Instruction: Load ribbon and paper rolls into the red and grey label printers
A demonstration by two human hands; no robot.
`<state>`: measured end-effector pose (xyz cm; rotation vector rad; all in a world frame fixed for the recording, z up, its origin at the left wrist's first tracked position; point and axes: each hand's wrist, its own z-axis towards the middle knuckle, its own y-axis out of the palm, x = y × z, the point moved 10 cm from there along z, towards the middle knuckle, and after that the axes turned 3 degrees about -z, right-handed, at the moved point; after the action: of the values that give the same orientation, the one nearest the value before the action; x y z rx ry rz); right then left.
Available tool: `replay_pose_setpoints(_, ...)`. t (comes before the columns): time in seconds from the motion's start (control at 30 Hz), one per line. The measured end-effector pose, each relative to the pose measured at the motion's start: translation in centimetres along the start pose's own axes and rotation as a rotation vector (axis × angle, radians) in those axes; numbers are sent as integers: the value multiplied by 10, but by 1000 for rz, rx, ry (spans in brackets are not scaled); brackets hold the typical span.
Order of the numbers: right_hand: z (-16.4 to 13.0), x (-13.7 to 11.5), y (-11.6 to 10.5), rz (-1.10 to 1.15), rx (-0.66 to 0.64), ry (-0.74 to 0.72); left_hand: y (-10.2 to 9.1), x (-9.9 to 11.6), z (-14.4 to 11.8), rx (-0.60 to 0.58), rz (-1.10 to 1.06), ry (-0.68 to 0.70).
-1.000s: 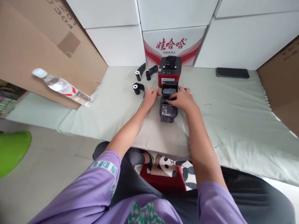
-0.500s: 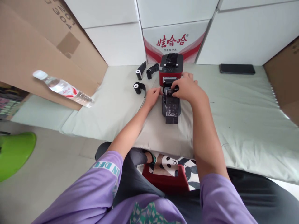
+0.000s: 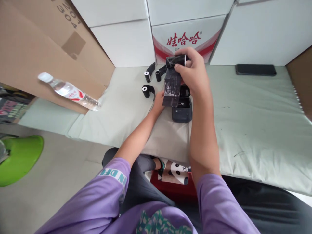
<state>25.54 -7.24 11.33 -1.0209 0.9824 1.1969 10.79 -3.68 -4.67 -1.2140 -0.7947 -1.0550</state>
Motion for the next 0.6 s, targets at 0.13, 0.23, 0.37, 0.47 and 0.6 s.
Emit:
replay_pose_setpoints(0.13,3,9,-2,81,26,45,2,0,-1,-30,-22,-1)
replay_pose_setpoints(0.23,3,15,-4,-36,57,98,0,1,0,-21,-60,4)
replay_pose_setpoints(0.37,3,25,-7,-230,48,156,-7,0,0,73,-274,10)
replay_pose_setpoints(0.47,4,31,1,-332,-78,140,-12,3,-2,127,-402,53)
replay_pose_setpoints(0.6,1,43,21,-394,-286,143,-6,8,-3,55,-399,94)
